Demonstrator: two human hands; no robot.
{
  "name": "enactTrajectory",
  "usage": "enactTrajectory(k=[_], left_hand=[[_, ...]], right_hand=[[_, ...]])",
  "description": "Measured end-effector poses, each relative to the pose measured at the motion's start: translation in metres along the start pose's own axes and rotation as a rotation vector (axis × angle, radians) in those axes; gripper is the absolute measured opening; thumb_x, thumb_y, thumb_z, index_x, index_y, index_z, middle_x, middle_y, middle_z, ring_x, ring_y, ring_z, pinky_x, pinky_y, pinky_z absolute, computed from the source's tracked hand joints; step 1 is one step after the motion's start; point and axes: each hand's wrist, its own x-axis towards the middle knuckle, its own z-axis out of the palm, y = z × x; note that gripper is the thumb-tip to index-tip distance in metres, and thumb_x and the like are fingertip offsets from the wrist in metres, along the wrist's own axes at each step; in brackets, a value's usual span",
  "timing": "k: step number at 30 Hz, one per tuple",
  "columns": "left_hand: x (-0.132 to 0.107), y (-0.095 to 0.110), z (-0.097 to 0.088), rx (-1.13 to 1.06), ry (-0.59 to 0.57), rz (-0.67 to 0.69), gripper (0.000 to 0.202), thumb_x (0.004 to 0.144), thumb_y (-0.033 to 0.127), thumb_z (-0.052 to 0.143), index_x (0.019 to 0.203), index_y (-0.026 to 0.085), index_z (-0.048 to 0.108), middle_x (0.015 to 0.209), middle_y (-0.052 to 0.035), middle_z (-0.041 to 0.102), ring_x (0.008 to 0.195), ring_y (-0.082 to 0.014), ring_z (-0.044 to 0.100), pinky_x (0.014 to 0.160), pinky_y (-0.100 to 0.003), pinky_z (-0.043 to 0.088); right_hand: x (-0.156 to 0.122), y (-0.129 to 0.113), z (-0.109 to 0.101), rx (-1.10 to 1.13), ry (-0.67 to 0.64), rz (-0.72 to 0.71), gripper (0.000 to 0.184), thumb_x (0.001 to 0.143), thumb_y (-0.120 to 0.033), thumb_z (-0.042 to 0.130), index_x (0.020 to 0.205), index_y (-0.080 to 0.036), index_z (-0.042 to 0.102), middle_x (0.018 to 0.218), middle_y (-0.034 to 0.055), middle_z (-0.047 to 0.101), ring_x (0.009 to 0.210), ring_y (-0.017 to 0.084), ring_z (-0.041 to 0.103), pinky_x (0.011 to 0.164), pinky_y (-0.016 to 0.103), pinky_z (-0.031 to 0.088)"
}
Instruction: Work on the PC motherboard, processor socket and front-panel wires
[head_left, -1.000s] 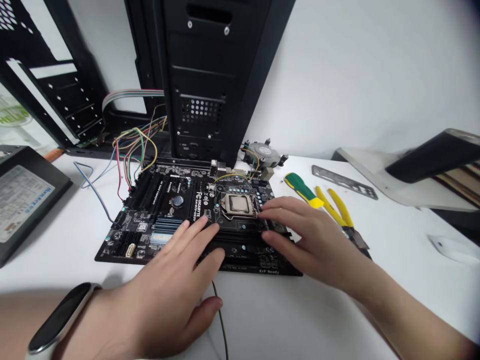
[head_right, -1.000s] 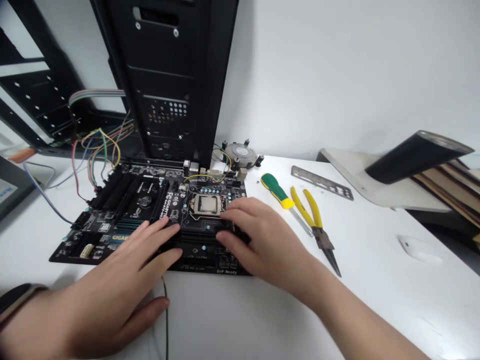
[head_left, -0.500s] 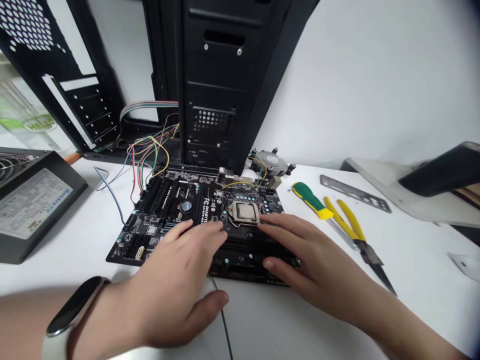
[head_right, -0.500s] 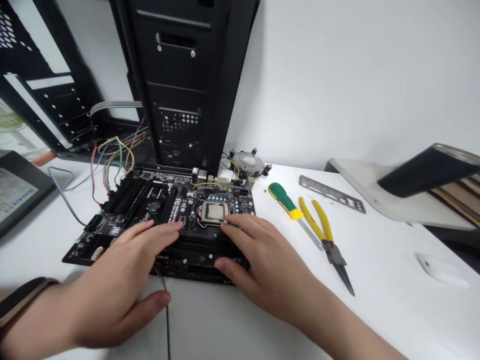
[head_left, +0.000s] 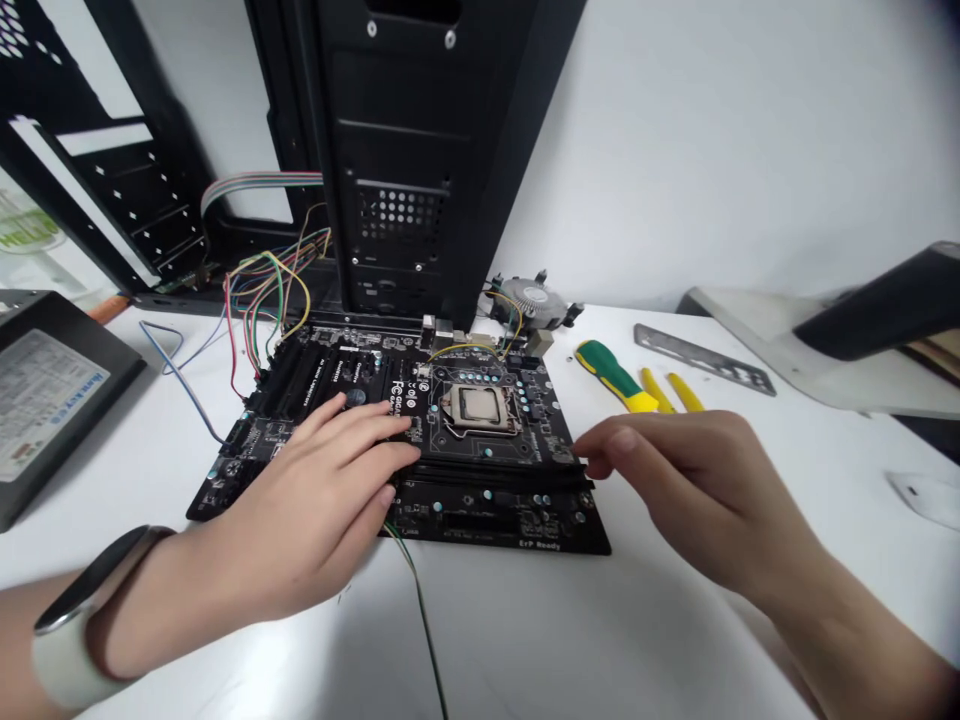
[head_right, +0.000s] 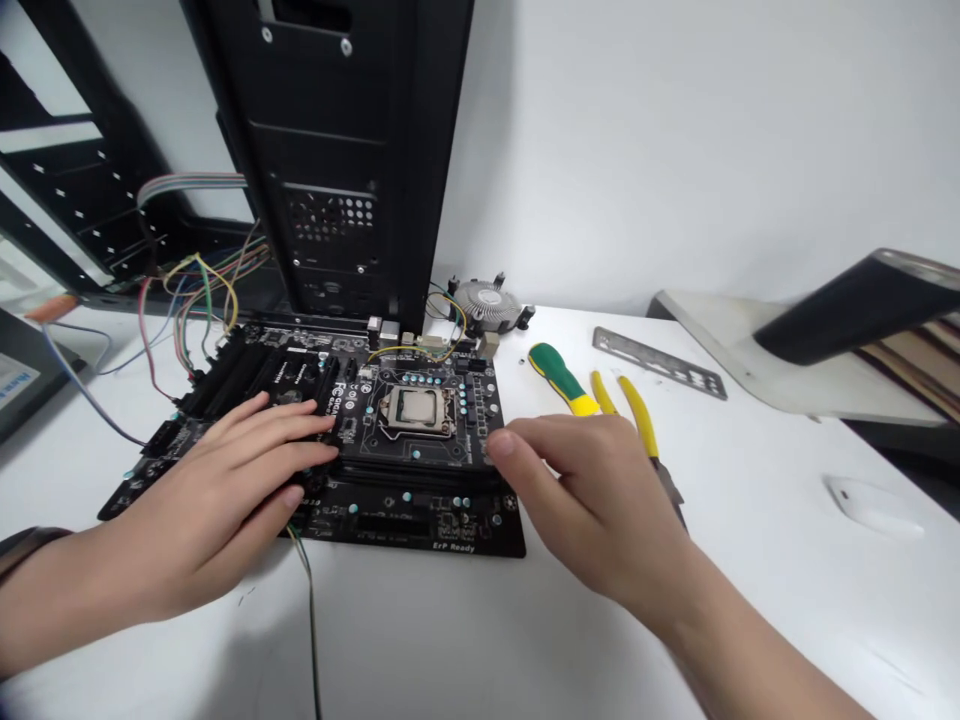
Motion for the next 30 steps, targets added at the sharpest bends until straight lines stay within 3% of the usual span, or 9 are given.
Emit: enactTrajectory(k=[5, 10, 20, 30], left_hand=[[0.000, -0.003, -0.001, -0.072, -0.035, 0.057, 0.032, 0.091, 0.018, 0.044, 0.121, 0.019, 0.054, 0.128, -0.0080, 0.060, 0.126, -0.0221, 0.051, 0.114, -0.049, 0.033], [0.000, -0.002, -0.001, -0.106, -0.062, 0.053, 0.034, 0.090, 0.019, 0.046, 0.123, 0.018, 0.054, 0.127, -0.0086, 0.062, 0.126, -0.0228, 0.052, 0.115, -0.049, 0.033], [-0.001, -0.001, 0.000, -0.086, -0.066, 0.063, 0.033, 0.093, 0.020, 0.042, 0.125, 0.019, 0.050, 0.127, -0.0090, 0.061, 0.126, -0.0215, 0.051, 0.115, -0.049, 0.032], [0.002, 0.007, -0.002, 0.052, -0.115, 0.163, 0.045, 0.092, 0.039, 0.044, 0.126, 0.010, 0.052, 0.128, -0.0184, 0.058, 0.129, -0.0325, 0.048, 0.112, -0.058, 0.028]], right_hand=[[0.001, 0.000, 0.005, 0.042, -0.041, 0.070, 0.056, 0.099, -0.042, 0.031, 0.055, -0.020, 0.056, 0.045, -0.0003, 0.047, 0.041, 0.012, 0.042, 0.041, 0.026, 0.031], [0.005, -0.002, 0.007, -0.037, -0.008, 0.010, 0.049, 0.095, -0.037, 0.042, 0.049, -0.019, 0.044, 0.040, -0.0039, 0.033, 0.037, 0.008, 0.031, 0.039, 0.024, 0.026], [0.002, 0.001, 0.012, -0.093, 0.015, -0.056, 0.037, 0.092, -0.032, 0.049, 0.060, -0.020, 0.063, 0.055, -0.0002, 0.063, 0.042, 0.010, 0.052, 0.042, 0.024, 0.034], [0.003, -0.002, 0.011, -0.110, 0.033, -0.105, 0.037, 0.092, -0.034, 0.050, 0.063, -0.019, 0.066, 0.060, 0.0017, 0.069, 0.037, 0.009, 0.052, 0.040, 0.022, 0.039]])
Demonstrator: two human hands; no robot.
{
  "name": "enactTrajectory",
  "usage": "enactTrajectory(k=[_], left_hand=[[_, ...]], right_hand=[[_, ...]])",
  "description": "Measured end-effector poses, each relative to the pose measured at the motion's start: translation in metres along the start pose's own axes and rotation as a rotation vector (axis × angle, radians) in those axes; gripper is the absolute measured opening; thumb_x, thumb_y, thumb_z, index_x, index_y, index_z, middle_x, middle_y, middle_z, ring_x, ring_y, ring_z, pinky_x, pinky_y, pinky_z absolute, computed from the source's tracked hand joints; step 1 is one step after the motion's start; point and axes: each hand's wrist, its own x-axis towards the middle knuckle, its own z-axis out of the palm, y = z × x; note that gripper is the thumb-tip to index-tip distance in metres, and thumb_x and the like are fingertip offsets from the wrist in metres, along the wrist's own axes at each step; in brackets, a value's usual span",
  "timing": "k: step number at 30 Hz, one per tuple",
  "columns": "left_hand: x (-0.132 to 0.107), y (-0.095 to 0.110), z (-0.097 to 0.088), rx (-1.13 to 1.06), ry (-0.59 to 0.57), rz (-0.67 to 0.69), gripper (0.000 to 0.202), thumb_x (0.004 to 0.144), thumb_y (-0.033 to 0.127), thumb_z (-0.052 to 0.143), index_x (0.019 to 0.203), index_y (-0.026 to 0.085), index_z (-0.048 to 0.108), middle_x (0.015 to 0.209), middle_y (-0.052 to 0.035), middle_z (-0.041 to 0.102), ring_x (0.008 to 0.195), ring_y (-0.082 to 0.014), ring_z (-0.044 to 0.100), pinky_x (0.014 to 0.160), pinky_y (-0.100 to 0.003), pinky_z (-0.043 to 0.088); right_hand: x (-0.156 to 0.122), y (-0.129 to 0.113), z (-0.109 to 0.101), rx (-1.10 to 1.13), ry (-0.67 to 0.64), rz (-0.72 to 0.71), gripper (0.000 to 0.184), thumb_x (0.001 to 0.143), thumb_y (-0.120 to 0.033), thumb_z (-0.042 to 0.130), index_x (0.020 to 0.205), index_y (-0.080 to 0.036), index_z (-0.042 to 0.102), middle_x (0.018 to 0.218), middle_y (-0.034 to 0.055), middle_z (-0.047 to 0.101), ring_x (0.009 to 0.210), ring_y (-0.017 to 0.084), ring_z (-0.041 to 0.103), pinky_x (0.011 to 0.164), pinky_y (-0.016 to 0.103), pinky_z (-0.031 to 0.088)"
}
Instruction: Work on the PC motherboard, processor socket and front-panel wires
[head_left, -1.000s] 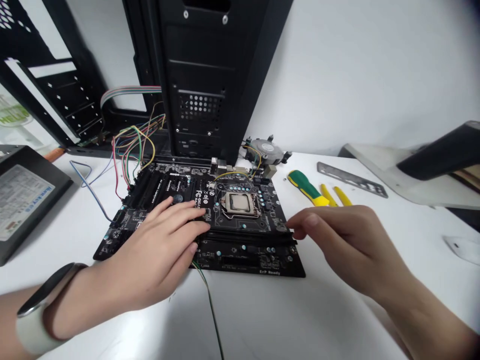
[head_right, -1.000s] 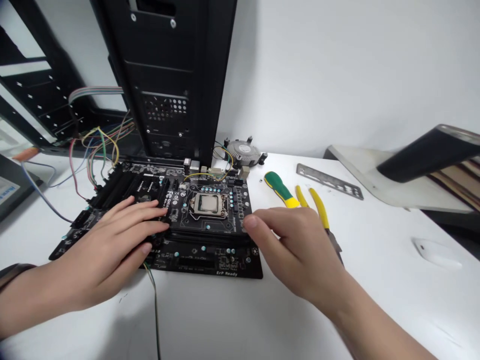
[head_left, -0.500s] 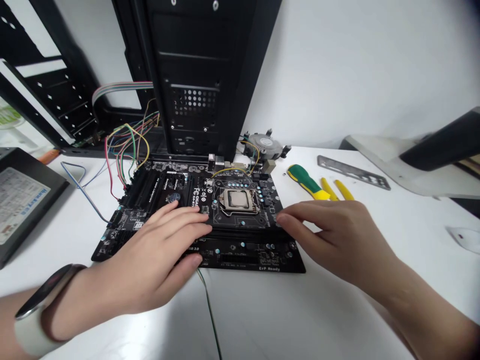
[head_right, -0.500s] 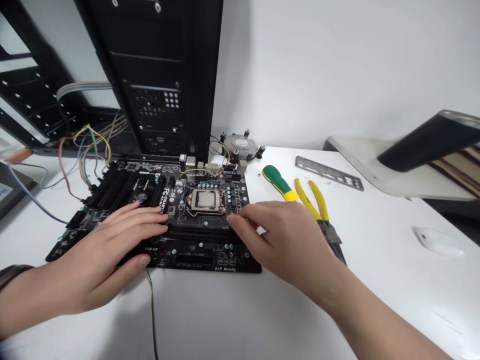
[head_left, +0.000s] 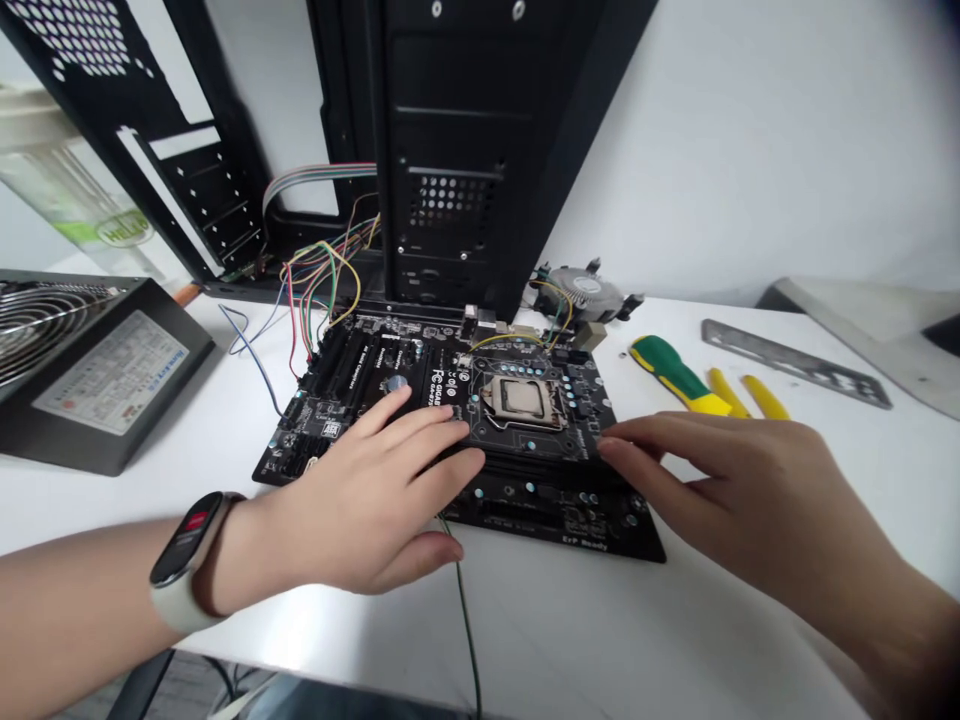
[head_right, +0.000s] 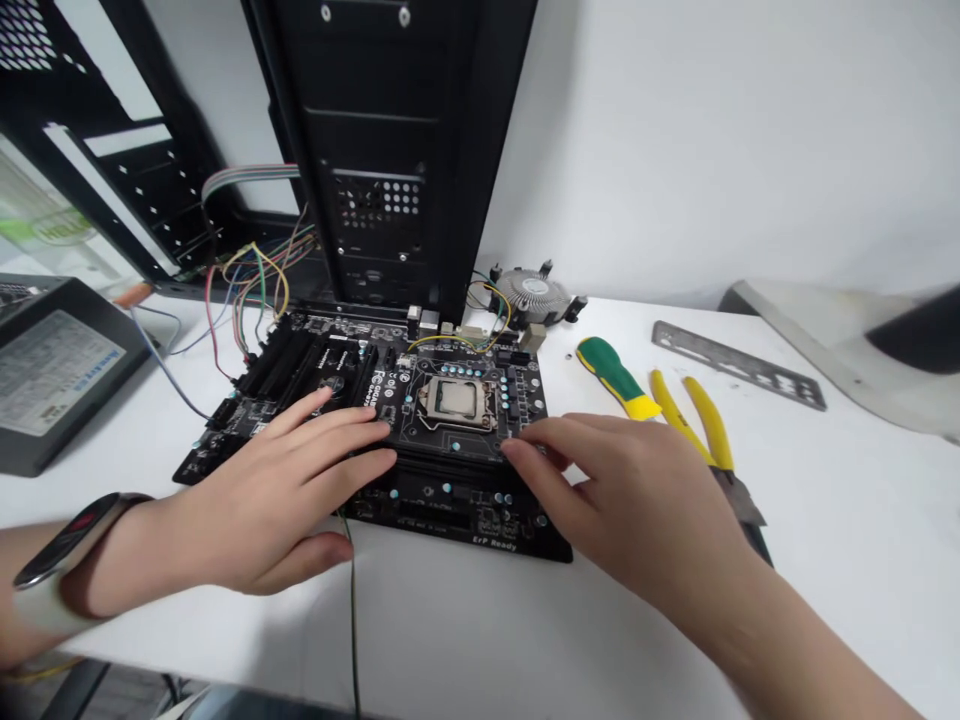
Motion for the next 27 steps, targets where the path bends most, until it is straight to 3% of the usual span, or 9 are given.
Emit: enactTrajectory(k=[9, 17, 27], left_hand=[[0.0044, 0.0028, -0.0060, 0.033, -0.022, 0.021, 0.047, 0.091, 0.043, 0.050, 0.123, 0.009, 0.056, 0.123, -0.0190, 0.060, 0.123, -0.0357, 0.052, 0.107, -0.060, 0.033], [0.0068, 0.0042, -0.0026, 0.075, -0.013, 0.024, 0.045, 0.089, 0.045, 0.054, 0.115, 0.009, 0.060, 0.120, -0.0181, 0.061, 0.119, -0.0347, 0.053, 0.105, -0.057, 0.036], [0.0055, 0.0040, -0.0027, 0.048, -0.026, 0.014, 0.042, 0.090, 0.043, 0.051, 0.113, 0.009, 0.060, 0.122, -0.0194, 0.058, 0.120, -0.0334, 0.051, 0.105, -0.054, 0.037]], right_hand=[[0.0002, 0.0048, 0.0056, -0.026, 0.068, -0.053, 0.044, 0.095, -0.040, 0.044, 0.062, -0.021, 0.065, 0.054, -0.0043, 0.066, 0.034, 0.006, 0.050, 0.036, 0.019, 0.038], [-0.0004, 0.0016, 0.0076, -0.159, 0.121, -0.108, 0.052, 0.097, -0.045, 0.039, 0.062, -0.019, 0.068, 0.054, -0.0020, 0.066, 0.031, 0.007, 0.046, 0.034, 0.023, 0.035], [-0.0006, 0.0020, 0.0073, -0.171, 0.107, -0.129, 0.054, 0.098, -0.046, 0.036, 0.064, -0.019, 0.069, 0.057, 0.0000, 0.069, 0.032, 0.007, 0.049, 0.035, 0.022, 0.037]])
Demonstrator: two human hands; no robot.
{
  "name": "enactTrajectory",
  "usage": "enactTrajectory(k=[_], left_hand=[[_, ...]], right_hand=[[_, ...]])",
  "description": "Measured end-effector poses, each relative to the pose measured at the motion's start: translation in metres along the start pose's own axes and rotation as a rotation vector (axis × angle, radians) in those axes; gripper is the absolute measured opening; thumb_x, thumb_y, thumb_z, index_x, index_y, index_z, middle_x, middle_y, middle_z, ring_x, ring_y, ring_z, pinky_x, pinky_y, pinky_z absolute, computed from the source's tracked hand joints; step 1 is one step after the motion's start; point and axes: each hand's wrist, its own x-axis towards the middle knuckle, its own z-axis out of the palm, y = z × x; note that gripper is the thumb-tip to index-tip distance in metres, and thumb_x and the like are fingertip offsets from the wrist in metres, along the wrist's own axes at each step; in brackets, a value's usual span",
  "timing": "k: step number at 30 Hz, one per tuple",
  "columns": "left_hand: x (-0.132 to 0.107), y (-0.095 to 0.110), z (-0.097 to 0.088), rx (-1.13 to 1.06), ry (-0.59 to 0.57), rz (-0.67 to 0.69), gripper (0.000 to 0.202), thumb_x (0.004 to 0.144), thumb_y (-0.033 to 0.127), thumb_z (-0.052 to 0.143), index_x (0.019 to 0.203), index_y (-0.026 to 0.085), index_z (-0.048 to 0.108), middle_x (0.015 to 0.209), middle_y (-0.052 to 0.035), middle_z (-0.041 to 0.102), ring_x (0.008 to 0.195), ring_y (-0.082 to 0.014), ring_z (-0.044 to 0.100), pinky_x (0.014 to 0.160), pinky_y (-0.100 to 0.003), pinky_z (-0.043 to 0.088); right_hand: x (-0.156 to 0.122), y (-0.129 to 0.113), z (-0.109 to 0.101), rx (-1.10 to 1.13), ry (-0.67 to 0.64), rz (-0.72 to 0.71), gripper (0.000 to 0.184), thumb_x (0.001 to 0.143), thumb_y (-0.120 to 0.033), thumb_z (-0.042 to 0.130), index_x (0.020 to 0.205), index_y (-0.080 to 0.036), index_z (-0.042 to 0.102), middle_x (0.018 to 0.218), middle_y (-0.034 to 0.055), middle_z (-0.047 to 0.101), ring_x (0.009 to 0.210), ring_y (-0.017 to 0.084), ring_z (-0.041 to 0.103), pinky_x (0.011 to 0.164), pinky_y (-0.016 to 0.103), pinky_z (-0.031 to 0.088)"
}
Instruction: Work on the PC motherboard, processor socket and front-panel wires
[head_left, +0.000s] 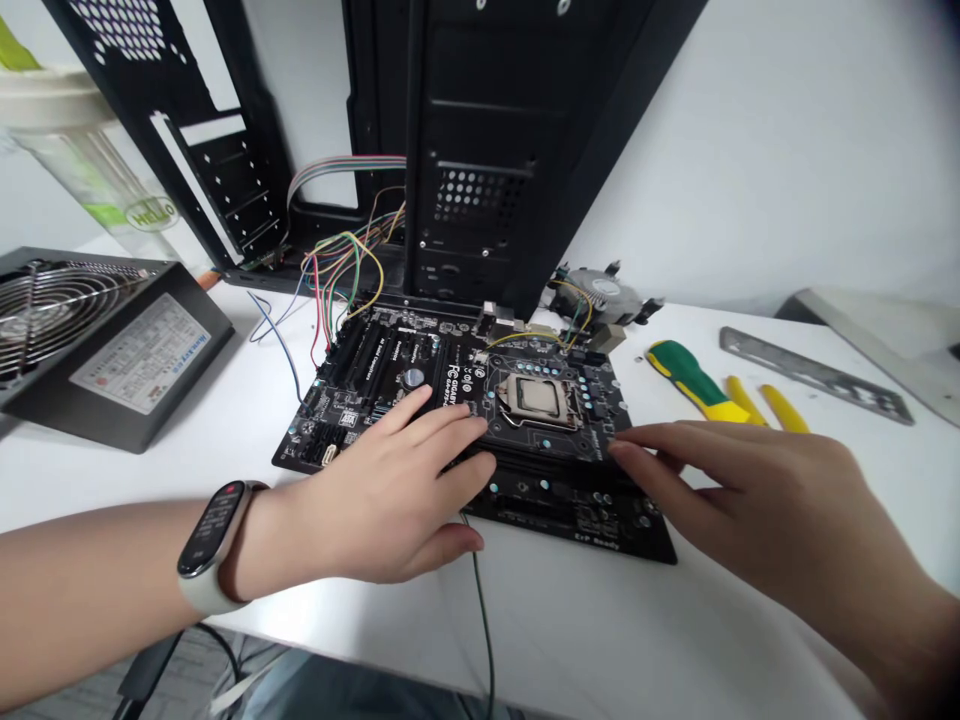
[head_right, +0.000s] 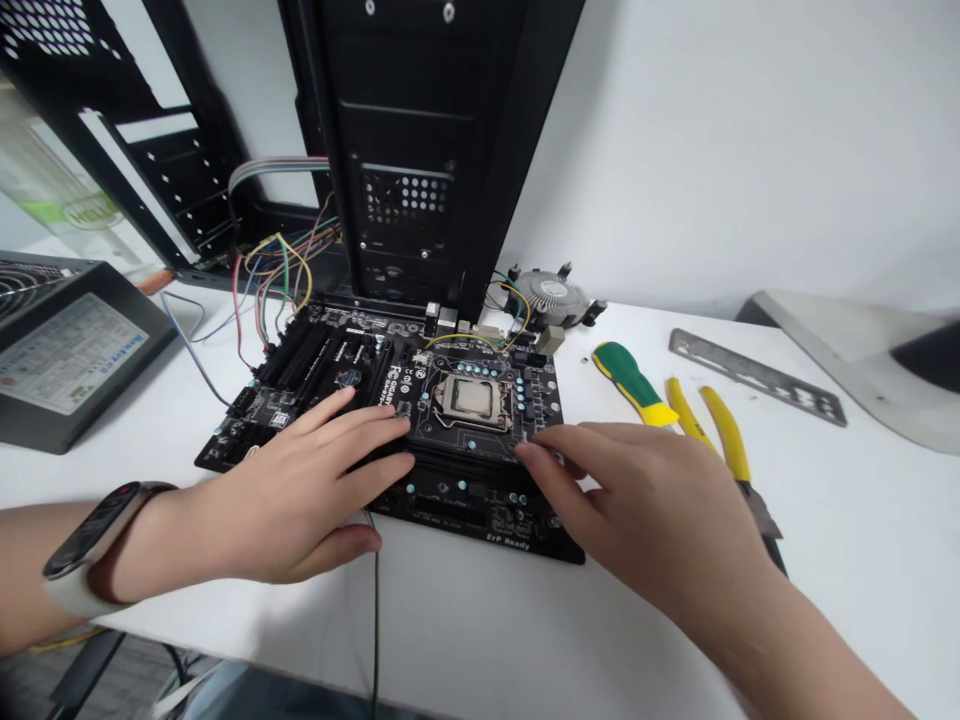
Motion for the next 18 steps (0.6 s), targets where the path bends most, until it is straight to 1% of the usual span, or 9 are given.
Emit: enactTrajectory(k=[6, 11, 15, 18], left_hand=[[-0.0002, 0.0002, 0.0008, -0.017, 0.006, 0.001, 0.040, 0.091, 0.041, 0.050, 0.112, 0.009, 0.061, 0.121, -0.0197, 0.058, 0.119, -0.0339, 0.051, 0.104, -0.054, 0.038], [-0.0009, 0.0003, 0.0015, -0.028, -0.008, -0.001, 0.040, 0.091, 0.041, 0.048, 0.112, 0.009, 0.061, 0.121, -0.0202, 0.058, 0.119, -0.0341, 0.050, 0.102, -0.054, 0.038], [-0.0005, 0.0000, 0.0012, -0.026, -0.013, -0.004, 0.039, 0.091, 0.041, 0.048, 0.111, 0.009, 0.062, 0.121, -0.0204, 0.057, 0.118, -0.0338, 0.051, 0.103, -0.053, 0.038], [-0.0004, 0.0000, 0.0013, -0.025, -0.012, -0.005, 0.039, 0.091, 0.040, 0.049, 0.111, 0.009, 0.062, 0.122, -0.0205, 0.057, 0.119, -0.0339, 0.050, 0.103, -0.053, 0.038]], right_hand=[[-0.0010, 0.0007, -0.0004, 0.005, -0.007, -0.009, 0.053, 0.098, -0.045, 0.036, 0.067, -0.019, 0.069, 0.060, 0.0009, 0.070, 0.031, 0.006, 0.050, 0.035, 0.021, 0.038], [0.0012, -0.0004, -0.0003, 0.014, -0.011, -0.007, 0.053, 0.099, -0.045, 0.035, 0.066, -0.019, 0.068, 0.057, -0.0010, 0.069, 0.030, 0.006, 0.049, 0.034, 0.020, 0.038], [0.0037, -0.0021, 0.0000, 0.015, -0.011, -0.004, 0.055, 0.099, -0.047, 0.034, 0.067, -0.019, 0.068, 0.060, -0.0005, 0.071, 0.030, 0.005, 0.050, 0.034, 0.020, 0.039], [0.0039, -0.0030, -0.0001, 0.010, -0.005, -0.012, 0.056, 0.099, -0.048, 0.032, 0.066, -0.019, 0.068, 0.058, -0.0009, 0.070, 0.029, 0.006, 0.049, 0.033, 0.020, 0.038]])
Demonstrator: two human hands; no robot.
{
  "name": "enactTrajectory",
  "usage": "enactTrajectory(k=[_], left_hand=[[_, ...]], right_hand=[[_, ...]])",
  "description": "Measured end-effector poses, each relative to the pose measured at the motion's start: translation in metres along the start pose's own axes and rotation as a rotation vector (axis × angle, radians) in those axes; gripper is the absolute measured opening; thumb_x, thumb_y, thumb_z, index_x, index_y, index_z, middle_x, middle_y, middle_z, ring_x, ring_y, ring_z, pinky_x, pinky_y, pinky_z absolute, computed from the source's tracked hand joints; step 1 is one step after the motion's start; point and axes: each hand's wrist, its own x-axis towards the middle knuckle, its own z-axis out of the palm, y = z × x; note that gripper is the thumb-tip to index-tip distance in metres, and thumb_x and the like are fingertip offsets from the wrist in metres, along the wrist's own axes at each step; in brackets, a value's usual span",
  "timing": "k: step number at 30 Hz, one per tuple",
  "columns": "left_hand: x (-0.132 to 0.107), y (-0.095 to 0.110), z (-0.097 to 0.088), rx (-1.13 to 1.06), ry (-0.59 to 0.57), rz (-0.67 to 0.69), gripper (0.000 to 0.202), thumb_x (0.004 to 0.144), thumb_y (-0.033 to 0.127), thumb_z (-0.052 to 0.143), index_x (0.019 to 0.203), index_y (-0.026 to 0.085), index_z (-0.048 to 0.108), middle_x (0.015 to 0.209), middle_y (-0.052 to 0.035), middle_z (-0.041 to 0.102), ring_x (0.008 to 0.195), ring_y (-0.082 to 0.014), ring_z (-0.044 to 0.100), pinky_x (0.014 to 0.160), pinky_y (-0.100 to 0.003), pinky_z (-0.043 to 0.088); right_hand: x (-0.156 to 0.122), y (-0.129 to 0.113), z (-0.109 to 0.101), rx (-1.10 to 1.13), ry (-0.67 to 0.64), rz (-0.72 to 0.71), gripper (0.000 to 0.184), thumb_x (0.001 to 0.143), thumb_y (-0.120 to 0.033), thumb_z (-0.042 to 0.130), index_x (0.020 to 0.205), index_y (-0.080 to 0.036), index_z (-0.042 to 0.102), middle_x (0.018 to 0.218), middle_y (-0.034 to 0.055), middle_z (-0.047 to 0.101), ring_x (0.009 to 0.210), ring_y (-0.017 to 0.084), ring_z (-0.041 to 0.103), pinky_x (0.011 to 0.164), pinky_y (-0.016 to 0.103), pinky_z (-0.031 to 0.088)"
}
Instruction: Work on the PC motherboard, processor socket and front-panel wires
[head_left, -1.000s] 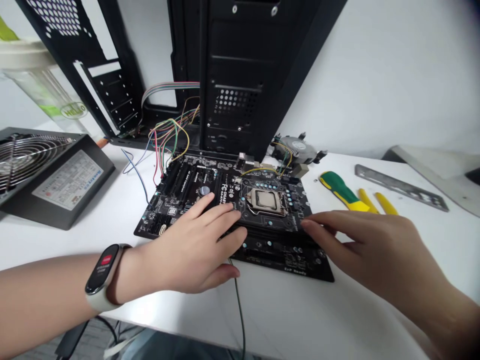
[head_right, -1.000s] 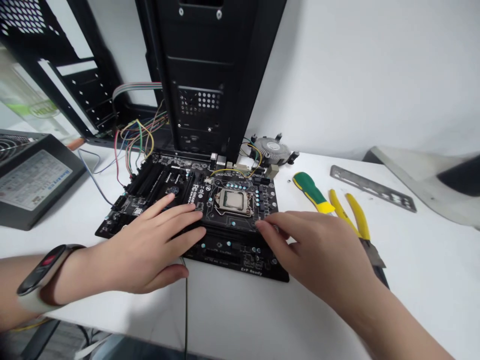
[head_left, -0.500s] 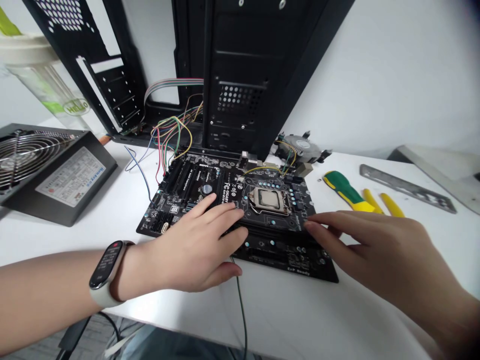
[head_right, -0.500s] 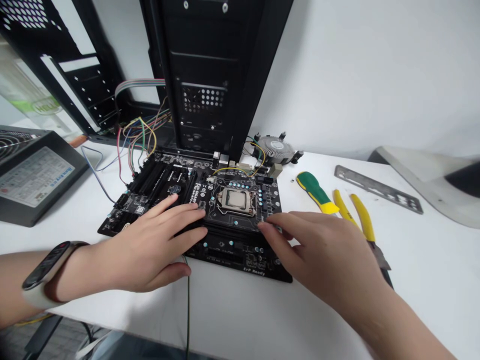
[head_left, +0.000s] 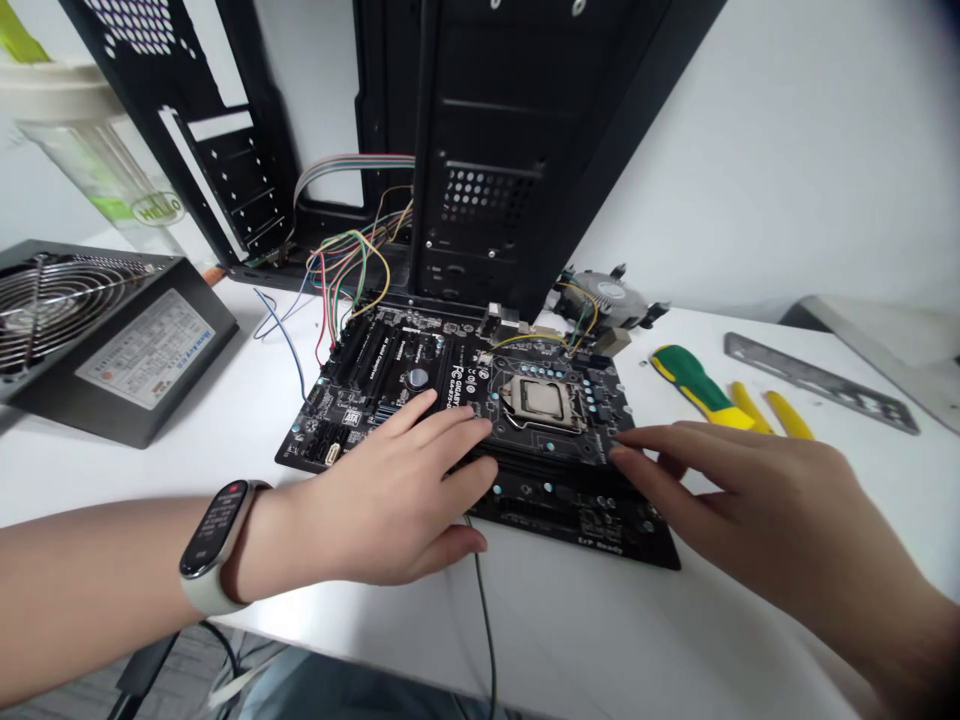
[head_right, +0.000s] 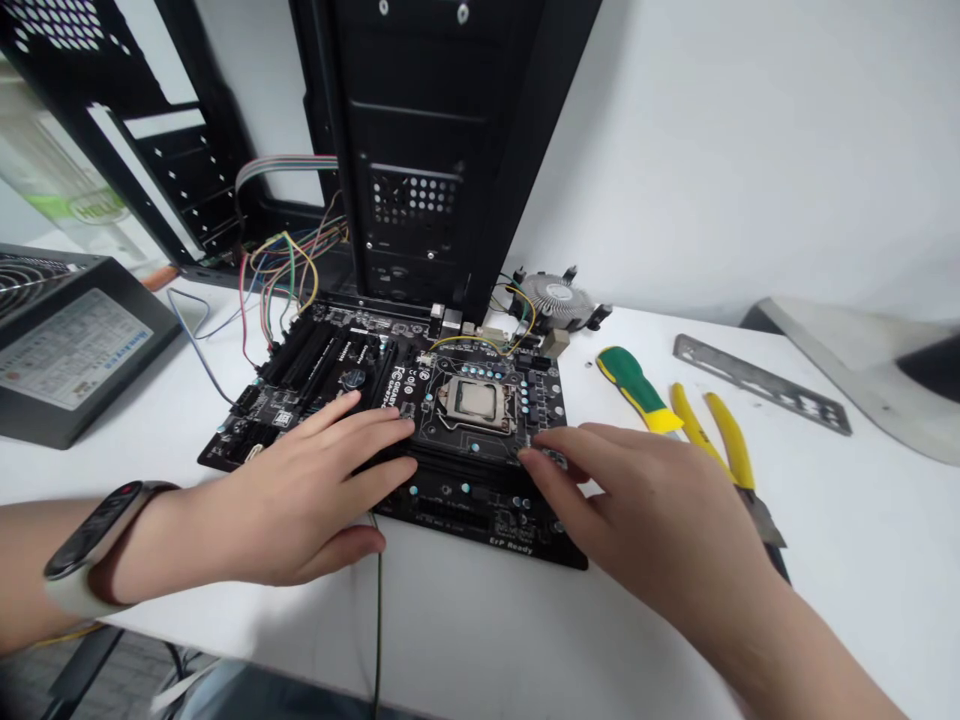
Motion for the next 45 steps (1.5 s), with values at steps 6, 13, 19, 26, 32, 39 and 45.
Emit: enactTrajectory(k=[6, 13, 19, 26, 32, 39, 45], left_hand=[[-0.0010, 0.0006, 0.0012, -0.002, 0.005, 0.010, 0.041, 0.091, 0.040, 0.048, 0.114, 0.008, 0.060, 0.121, -0.0210, 0.057, 0.120, -0.0345, 0.050, 0.103, -0.053, 0.039], [0.0005, 0.0021, 0.0007, 0.008, -0.001, 0.004, 0.039, 0.091, 0.039, 0.048, 0.113, 0.008, 0.060, 0.121, -0.0203, 0.058, 0.120, -0.0336, 0.050, 0.103, -0.051, 0.040], [0.0000, 0.0024, 0.0000, -0.005, 0.006, 0.002, 0.038, 0.090, 0.038, 0.050, 0.112, 0.008, 0.060, 0.121, -0.0206, 0.058, 0.119, -0.0345, 0.051, 0.102, -0.051, 0.040], [-0.0001, 0.0017, 0.0002, -0.001, -0.004, -0.001, 0.038, 0.091, 0.038, 0.049, 0.112, 0.008, 0.060, 0.122, -0.0207, 0.057, 0.120, -0.0342, 0.050, 0.102, -0.051, 0.040], [-0.0012, 0.0022, 0.0008, 0.015, 0.022, 0.000, 0.037, 0.091, 0.038, 0.050, 0.111, 0.009, 0.061, 0.122, -0.0196, 0.058, 0.119, -0.0329, 0.051, 0.101, -0.049, 0.041], [-0.0019, 0.0031, 0.0009, 0.006, 0.066, 0.011, 0.035, 0.091, 0.035, 0.050, 0.108, 0.008, 0.063, 0.121, -0.0199, 0.059, 0.116, -0.0332, 0.053, 0.098, -0.049, 0.044], [-0.0020, 0.0022, 0.0018, 0.011, 0.068, 0.006, 0.035, 0.091, 0.036, 0.050, 0.110, 0.009, 0.063, 0.123, -0.0195, 0.059, 0.118, -0.0328, 0.053, 0.101, -0.048, 0.042]], right_hand=[[-0.0030, 0.0019, 0.0008, 0.000, -0.017, 0.014, 0.053, 0.098, -0.047, 0.035, 0.068, -0.019, 0.068, 0.060, -0.0007, 0.070, 0.030, 0.006, 0.050, 0.034, 0.021, 0.038], [-0.0035, 0.0031, 0.0017, 0.047, -0.050, 0.040, 0.044, 0.096, -0.044, 0.041, 0.071, -0.019, 0.067, 0.058, -0.0011, 0.068, 0.030, 0.008, 0.051, 0.035, 0.021, 0.037], [-0.0024, 0.0019, 0.0009, 0.043, -0.042, 0.025, 0.044, 0.096, -0.043, 0.041, 0.072, -0.018, 0.068, 0.060, -0.0006, 0.069, 0.030, 0.007, 0.051, 0.036, 0.020, 0.039], [-0.0010, 0.0009, -0.0007, 0.031, -0.035, 0.006, 0.048, 0.098, -0.044, 0.038, 0.071, -0.017, 0.068, 0.058, -0.0013, 0.068, 0.030, 0.006, 0.051, 0.035, 0.019, 0.038], [0.0001, 0.0022, 0.0037, 0.044, -0.033, 0.020, 0.048, 0.097, -0.046, 0.037, 0.073, -0.018, 0.068, 0.058, -0.0017, 0.068, 0.032, 0.008, 0.053, 0.035, 0.020, 0.040], [-0.0013, 0.0031, 0.0035, 0.049, -0.066, 0.049, 0.046, 0.096, -0.045, 0.040, 0.075, -0.018, 0.070, 0.062, 0.0008, 0.070, 0.033, 0.009, 0.055, 0.035, 0.021, 0.041], [0.0013, 0.0021, 0.0015, 0.036, -0.033, 0.013, 0.048, 0.097, -0.045, 0.039, 0.072, -0.017, 0.069, 0.054, -0.0022, 0.066, 0.031, 0.008, 0.053, 0.034, 0.020, 0.039]])
